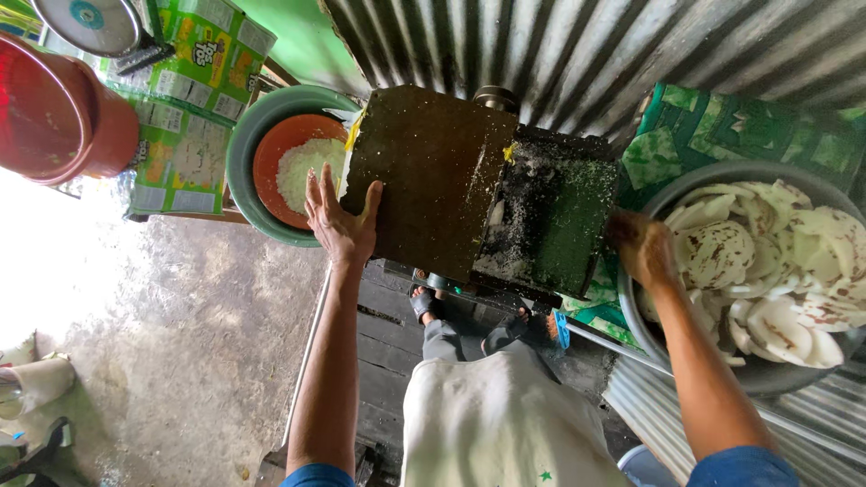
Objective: The person grates halved coconuts against a manual rotary grater machine, holding the machine steady with one hand while rubbing each coconut half against the grating drum, and places the grated coconut into a red basin. At the end, the person scrapes the accumulated grated coconut off the machine chute into a green bowl and carries the bowl away.
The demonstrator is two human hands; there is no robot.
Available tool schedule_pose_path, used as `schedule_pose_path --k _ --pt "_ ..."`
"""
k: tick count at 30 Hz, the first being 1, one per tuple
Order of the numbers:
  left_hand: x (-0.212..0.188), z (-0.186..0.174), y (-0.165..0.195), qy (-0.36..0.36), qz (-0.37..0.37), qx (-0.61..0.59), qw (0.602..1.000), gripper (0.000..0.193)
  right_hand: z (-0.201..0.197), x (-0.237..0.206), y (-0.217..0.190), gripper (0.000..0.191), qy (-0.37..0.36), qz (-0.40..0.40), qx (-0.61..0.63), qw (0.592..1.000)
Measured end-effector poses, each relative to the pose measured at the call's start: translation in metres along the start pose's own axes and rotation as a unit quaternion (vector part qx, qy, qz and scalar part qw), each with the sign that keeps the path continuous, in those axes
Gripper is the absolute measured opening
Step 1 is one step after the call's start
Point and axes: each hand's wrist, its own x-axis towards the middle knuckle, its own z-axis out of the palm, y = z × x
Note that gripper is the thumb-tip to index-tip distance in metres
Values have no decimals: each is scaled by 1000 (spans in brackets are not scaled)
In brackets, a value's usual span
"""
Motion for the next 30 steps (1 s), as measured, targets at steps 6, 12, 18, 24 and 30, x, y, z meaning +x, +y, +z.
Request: schedule_pose_path --k 6,12,18,24,30 --pt "0 1 0 3 -7 -2 1000 89 -4 -44 8 23 -31 -7 52 998" --pt "-2 2 0 6 -20 -17 1000 89 30 -36 21 18 -116 -21 -94 989" --pt "0 0 2 -15 -53 -12 998 89 66 6 -18 31 -143 265 308 902" --pt "-1 -1 2 -8 -39 -18 999 91 97 29 -44 27 -149 148 432 877" --pt "1 2 -1 -1 -23 -10 1000 92 40 2 0 23 -103 74 -21 992"
